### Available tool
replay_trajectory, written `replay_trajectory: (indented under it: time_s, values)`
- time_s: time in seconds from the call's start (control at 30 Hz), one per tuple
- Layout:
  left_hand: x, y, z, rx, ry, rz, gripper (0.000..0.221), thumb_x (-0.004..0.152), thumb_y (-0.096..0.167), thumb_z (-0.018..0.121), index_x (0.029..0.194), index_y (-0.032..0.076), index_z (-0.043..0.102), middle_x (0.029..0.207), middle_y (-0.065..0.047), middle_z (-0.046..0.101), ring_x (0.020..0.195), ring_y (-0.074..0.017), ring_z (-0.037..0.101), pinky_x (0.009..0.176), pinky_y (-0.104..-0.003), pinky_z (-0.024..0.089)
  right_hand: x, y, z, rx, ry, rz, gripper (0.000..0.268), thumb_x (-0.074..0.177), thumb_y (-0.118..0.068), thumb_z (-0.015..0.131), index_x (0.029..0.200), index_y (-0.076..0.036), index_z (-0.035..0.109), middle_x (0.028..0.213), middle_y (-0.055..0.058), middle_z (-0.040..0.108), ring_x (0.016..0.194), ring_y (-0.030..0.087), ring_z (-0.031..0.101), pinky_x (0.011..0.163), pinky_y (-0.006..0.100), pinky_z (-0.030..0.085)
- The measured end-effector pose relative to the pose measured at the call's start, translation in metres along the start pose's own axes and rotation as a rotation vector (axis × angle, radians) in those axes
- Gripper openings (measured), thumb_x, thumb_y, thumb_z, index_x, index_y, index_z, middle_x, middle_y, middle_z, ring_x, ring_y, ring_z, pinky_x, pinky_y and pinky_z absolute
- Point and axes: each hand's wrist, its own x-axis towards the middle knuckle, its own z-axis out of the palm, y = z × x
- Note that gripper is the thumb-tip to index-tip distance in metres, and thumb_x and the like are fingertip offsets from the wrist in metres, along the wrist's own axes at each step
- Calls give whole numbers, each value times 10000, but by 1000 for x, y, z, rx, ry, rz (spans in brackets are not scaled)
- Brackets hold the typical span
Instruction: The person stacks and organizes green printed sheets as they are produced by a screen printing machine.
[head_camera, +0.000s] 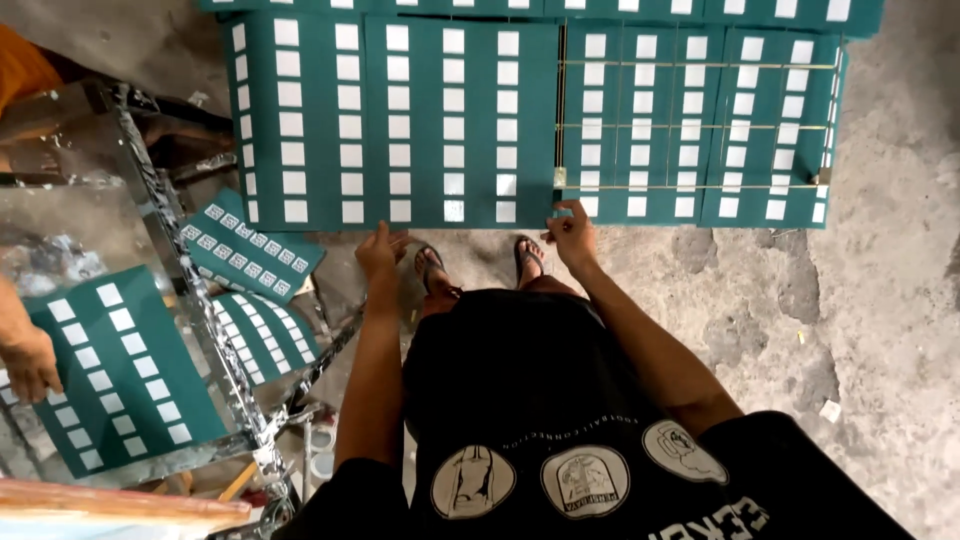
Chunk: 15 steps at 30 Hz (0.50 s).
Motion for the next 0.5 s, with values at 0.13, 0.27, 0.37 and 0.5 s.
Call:
replay_trajectory:
  time_s: [0.13, 0.27, 0.37, 0.5]
  values:
    - [-18, 14, 5, 44, 36, -37, 437, 1017, 377, 629, 1169, -27, 700, 920, -138, 794, 740, -232, 774, 527, -291, 521, -3, -6, 2, 4, -12, -4, 242, 998, -22, 624, 1214, -42, 517, 778, 91, 664, 713, 169, 730, 561, 296, 538]
    - [-14, 8, -3, 68, -33, 54, 461, 1039, 393, 605, 1183, -40, 670, 952, -139, 800, 780, -227, 780, 545, -305, 524, -9, -11, 3, -114, -8, -28, 240, 990, -37, 639, 1203, -38, 526, 768, 92, 653, 691, 177, 723, 555, 303, 546]
    - [-24, 21, 0, 101, -22, 22, 458, 1018, 389, 611, 1206, -23, 680, 971, -124, 800, 795, -217, 783, 585, -290, 535, -8, -25, 8, -166, -13, -22, 234, 1005, -57, 645, 1210, -40, 534, 780, 91, 658, 700, 166, 725, 560, 304, 535]
    - [-21, 16, -1, 97, -31, 15, 437, 1012, 367, 636, 1236, -8, 665, 981, -117, 797, 817, -209, 781, 599, -283, 526, -10, -21, 5, -165, -7, -20, 238, 1008, -58, 635, 1224, -37, 536, 780, 79, 658, 686, 159, 723, 558, 302, 536]
